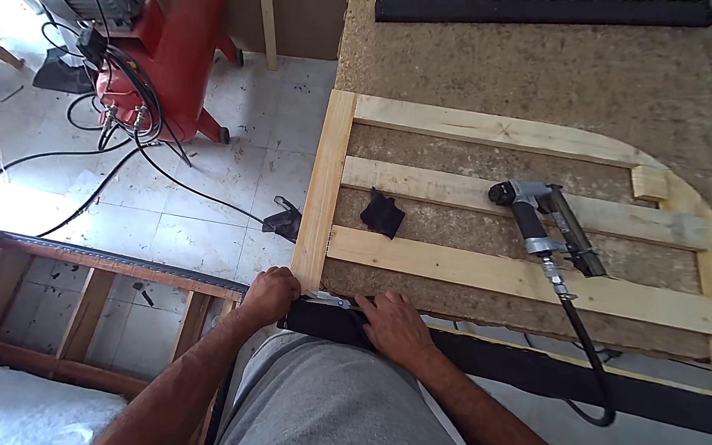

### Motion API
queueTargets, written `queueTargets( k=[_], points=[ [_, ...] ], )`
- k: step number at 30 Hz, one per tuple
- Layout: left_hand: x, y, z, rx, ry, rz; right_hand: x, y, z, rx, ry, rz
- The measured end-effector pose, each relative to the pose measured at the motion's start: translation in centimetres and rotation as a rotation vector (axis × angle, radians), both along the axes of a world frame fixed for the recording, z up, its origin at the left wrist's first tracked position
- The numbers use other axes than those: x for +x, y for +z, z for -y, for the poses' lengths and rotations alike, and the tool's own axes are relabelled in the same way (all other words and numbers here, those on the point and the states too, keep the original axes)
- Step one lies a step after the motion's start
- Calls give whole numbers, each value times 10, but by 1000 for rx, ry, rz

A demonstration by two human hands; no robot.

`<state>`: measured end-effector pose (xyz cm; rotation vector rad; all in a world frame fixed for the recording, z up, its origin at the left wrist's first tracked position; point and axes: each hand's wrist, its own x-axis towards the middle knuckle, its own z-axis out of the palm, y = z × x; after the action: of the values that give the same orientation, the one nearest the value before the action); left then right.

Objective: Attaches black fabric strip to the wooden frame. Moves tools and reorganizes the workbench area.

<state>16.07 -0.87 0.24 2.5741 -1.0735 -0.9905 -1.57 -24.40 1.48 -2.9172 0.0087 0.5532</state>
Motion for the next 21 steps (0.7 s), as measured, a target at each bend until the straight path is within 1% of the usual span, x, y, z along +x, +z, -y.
queueTargets(
  k=[4, 11, 13, 14, 18, 21],
  points=[
    [0, 2, 2, 13, -42, 21, -10, -8, 7, -28, 81, 201],
    [-1, 2, 0, 15, -55, 11, -11, -14, 4, -2, 87, 227],
    [0, 2, 0, 3, -51, 13, -10, -11, 5, 26, 32, 155],
    [2, 1, -2, -14, -41, 15, -9, -6, 6, 57, -20, 73],
    [10, 2, -15, -43, 64, -45, -6, 26, 14, 293, -276, -251],
    [11, 5, -23, -8, 138, -139, -16, 37, 19, 421, -386, -332]
  ],
)
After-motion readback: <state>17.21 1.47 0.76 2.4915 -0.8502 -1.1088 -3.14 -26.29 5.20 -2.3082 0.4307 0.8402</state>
